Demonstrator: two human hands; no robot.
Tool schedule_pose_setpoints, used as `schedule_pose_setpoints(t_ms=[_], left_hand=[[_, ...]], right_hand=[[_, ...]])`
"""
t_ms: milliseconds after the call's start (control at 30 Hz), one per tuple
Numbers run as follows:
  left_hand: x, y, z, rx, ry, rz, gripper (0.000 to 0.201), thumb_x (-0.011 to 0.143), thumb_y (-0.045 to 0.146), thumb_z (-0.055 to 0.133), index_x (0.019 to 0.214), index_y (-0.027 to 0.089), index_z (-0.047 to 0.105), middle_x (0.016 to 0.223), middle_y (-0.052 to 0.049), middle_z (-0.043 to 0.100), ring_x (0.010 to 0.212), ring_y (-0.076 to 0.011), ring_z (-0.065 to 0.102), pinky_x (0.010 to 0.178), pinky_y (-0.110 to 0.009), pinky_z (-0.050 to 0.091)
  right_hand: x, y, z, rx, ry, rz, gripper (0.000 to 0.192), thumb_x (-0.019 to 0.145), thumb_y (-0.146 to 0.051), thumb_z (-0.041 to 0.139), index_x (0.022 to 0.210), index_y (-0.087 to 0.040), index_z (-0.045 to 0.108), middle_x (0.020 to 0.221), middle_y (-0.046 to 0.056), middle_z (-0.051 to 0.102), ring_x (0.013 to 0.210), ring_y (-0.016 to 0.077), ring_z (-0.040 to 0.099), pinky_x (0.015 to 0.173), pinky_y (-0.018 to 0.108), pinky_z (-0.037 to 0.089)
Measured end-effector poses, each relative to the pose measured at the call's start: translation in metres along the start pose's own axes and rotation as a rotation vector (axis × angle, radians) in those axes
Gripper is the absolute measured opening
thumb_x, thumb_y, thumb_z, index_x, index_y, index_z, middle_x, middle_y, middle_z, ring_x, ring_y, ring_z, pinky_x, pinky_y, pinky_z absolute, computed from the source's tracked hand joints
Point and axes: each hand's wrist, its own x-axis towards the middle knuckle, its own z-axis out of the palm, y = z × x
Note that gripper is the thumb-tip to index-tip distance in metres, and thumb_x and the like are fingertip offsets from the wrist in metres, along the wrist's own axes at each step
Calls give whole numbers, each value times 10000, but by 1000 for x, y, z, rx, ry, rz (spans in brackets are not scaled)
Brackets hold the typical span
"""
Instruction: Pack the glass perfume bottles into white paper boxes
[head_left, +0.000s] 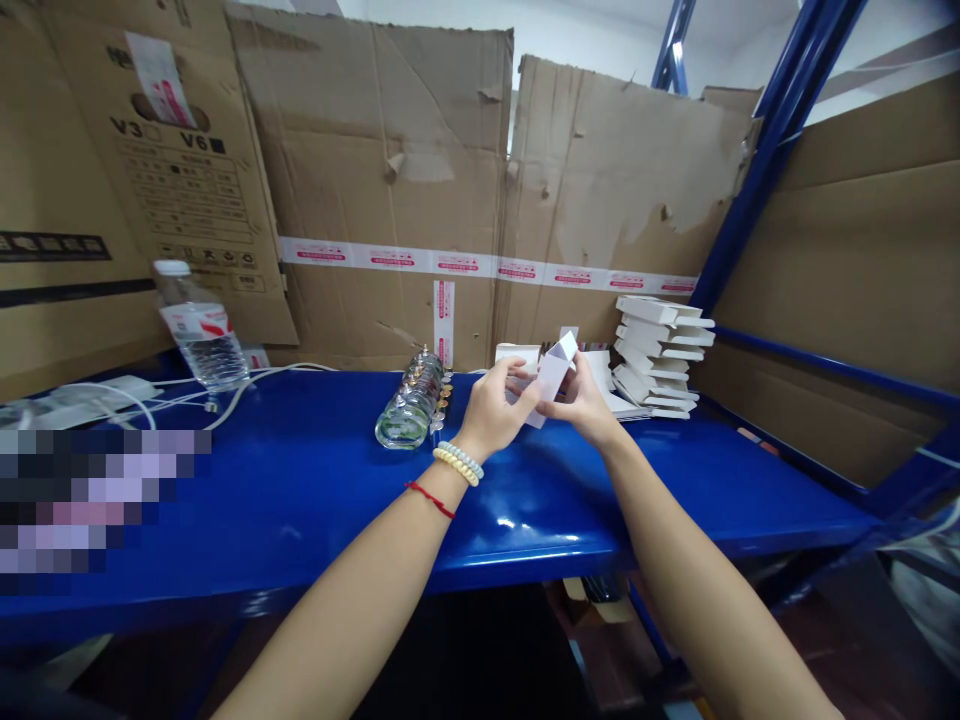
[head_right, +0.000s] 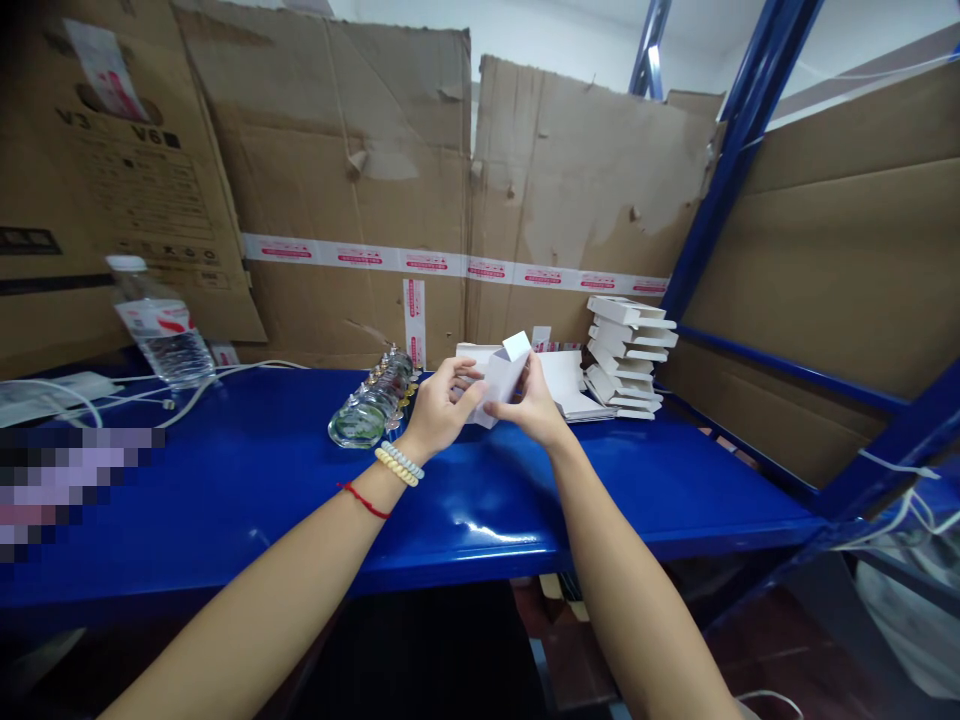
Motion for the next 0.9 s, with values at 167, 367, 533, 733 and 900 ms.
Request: schedule_pose_setpoints(t_ms=[167, 367, 533, 733, 900], left_hand=[[-2, 1, 1, -34, -121, 46, 412, 720, 324, 706, 1073, 172, 560, 983, -80, 697, 841, -184, 673, 684, -272, 537], [4, -4, 5, -161, 4, -109, 421, 748, 215, 652, 1145, 161, 525, 972, -101, 710, 862, -205, 692, 749, -315, 557], [7, -9, 4, -177, 50, -134, 446, 787, 188, 578, 1222, 153, 490, 1082, -125, 696, 952, -223, 688, 842, -353, 551], [-4, -2, 6, 160, -13, 144, 435, 817, 218, 571, 1245, 185, 502, 1203, -109, 655, 1062, -235, 650, 930, -358, 516], [-10, 1, 13, 287, 61, 184, 430, 847, 248, 550, 1265, 163, 496, 1207, -124, 653, 1079, -248, 645, 935, -361, 513]], right_hand=[[4, 1, 1, 62, 121, 4, 909, 468, -408, 876, 1214, -249, 380, 1231, 118, 583, 1153, 291, 572, 969, 453, 483], [6, -1, -1, 157, 170, 54, 610, 702, -617, 656, 1169, -256, 504, 1142, 77, 661, 1086, 279, 619, 867, 434, 537], [6, -2, -6, 143, 233, 87, 522, 713, -589, 645, 1101, -248, 566, 1050, 61, 695, 961, 272, 658, 744, 408, 558], [3, -1, 2, 8, 263, -89, 670, 643, -517, 753, 1189, -257, 465, 1117, 85, 641, 1016, 255, 620, 851, 388, 524], [-1, -1, 13, 6, 331, -156, 942, 606, -525, 777, 1343, -290, 239, 1243, 111, 519, 1092, 252, 585, 876, 384, 523]])
